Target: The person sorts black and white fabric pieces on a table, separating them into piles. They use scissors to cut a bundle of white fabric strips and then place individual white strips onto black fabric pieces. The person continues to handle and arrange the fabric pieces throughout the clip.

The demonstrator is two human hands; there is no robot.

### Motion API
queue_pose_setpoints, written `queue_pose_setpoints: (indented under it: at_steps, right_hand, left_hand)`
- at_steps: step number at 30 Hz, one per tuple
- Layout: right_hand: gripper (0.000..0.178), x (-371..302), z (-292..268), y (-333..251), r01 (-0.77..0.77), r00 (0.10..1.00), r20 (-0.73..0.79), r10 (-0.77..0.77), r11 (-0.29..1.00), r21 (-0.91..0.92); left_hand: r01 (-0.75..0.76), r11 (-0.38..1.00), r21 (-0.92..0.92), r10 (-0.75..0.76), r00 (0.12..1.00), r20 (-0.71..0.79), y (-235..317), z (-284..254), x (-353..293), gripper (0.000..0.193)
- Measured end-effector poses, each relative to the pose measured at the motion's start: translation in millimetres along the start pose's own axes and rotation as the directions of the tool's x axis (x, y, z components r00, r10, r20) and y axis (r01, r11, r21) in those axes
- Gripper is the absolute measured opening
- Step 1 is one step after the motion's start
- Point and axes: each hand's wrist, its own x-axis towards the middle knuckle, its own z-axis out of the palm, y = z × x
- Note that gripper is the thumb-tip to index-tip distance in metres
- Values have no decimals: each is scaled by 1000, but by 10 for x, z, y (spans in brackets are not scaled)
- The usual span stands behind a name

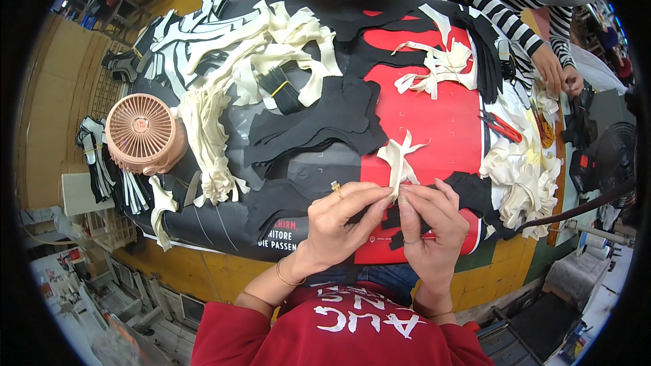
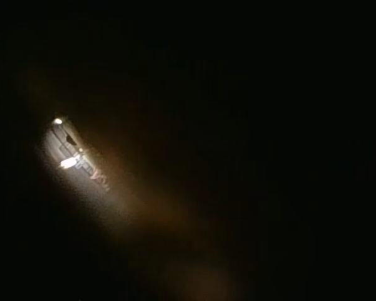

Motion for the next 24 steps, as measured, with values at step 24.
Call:
queue_pose_setpoints:
  at_steps: [24]
  right_hand:
    - [8,13,7,37,-25,999,25,25,1000,15]
  left_hand:
    - [158,982,-100,-156,987,33,32,17,-44,17]
